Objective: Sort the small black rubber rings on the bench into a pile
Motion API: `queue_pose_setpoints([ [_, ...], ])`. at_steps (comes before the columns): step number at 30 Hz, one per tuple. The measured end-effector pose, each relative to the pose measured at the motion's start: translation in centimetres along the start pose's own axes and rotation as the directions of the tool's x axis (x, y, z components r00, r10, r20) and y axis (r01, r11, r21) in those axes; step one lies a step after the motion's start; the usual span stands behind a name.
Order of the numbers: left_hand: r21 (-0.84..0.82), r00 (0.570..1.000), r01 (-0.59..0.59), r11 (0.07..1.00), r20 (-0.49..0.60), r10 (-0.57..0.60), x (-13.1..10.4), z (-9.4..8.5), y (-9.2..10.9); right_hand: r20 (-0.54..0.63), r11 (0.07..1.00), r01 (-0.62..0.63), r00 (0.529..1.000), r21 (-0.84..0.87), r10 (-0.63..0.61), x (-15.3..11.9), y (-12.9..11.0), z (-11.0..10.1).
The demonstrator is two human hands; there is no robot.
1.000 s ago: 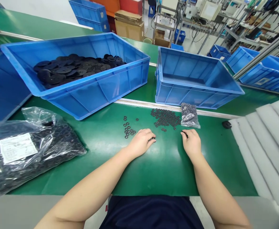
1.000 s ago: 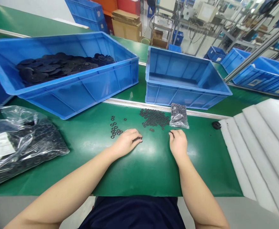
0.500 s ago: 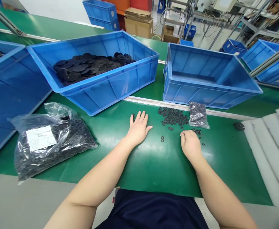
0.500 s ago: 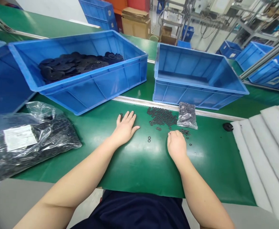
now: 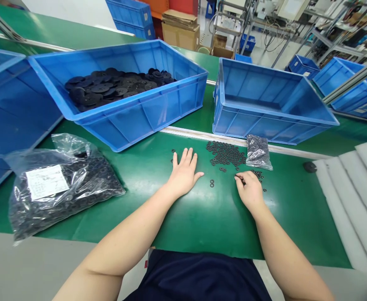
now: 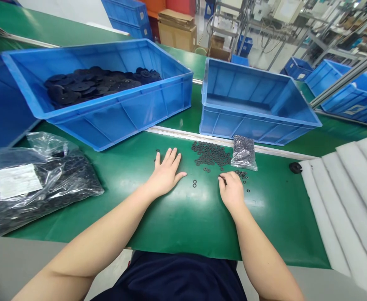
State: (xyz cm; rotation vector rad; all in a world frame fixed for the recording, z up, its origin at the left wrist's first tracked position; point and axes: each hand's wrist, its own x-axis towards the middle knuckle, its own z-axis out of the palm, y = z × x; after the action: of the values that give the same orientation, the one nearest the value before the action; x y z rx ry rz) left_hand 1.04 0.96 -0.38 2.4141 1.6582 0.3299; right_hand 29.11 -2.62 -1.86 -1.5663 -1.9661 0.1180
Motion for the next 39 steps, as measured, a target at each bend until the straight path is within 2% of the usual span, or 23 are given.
queue_pose_setpoints([
  [2,0.007,0.996,0.085,0.996,-0.003,-0.085,0.2,-0.1,-0.5,-0.005,1.0,0.003,1.0,0.013,-0.003,0.0,-0.3,0.2],
  [4,0.008,0.992,0.123,0.992,-0.003,-0.123,0.4,0.0,-0.8,-0.001,1.0,0.006,1.0,0.024,-0.006,0.1,-0.7,0.4],
  [7,0.01,0.996,0.085,0.996,-0.018,-0.085,0.4,0.2,-0.6,0.023,0.998,-0.003,1.0,0.067,0.002,0.3,-2.0,0.7],
  [11,-0.005,1.0,-0.007,1.0,-0.006,0.007,0.0,0.4,0.1,0.106,0.977,-0.001,0.994,0.214,-0.022,0.8,-4.6,1.6],
  [16,0.003,1.0,0.028,1.0,-0.005,-0.028,-0.1,0.1,-0.1,0.156,0.961,0.075,0.981,0.266,-0.12,1.2,-6.6,2.6],
  [22,-0.014,0.998,0.068,0.998,-0.007,-0.068,0.1,0.0,-0.4,0.132,0.961,0.114,0.98,0.252,-0.151,0.8,-6.5,2.7],
  [28,0.011,0.998,0.065,0.998,-0.007,-0.065,0.1,0.1,-0.4,0.14,0.961,0.089,0.982,0.261,-0.128,0.5,-6.5,2.7],
  [34,0.062,0.996,0.083,0.995,0.035,-0.085,0.1,-0.3,-0.1,0.154,0.978,0.086,0.981,0.188,-0.116,-0.2,-6.9,2.7],
  [39,0.077,0.995,0.082,0.994,0.042,-0.085,0.2,-0.4,-0.1,0.174,0.989,-0.013,0.985,0.151,-0.014,0.3,-6.5,3.0],
])
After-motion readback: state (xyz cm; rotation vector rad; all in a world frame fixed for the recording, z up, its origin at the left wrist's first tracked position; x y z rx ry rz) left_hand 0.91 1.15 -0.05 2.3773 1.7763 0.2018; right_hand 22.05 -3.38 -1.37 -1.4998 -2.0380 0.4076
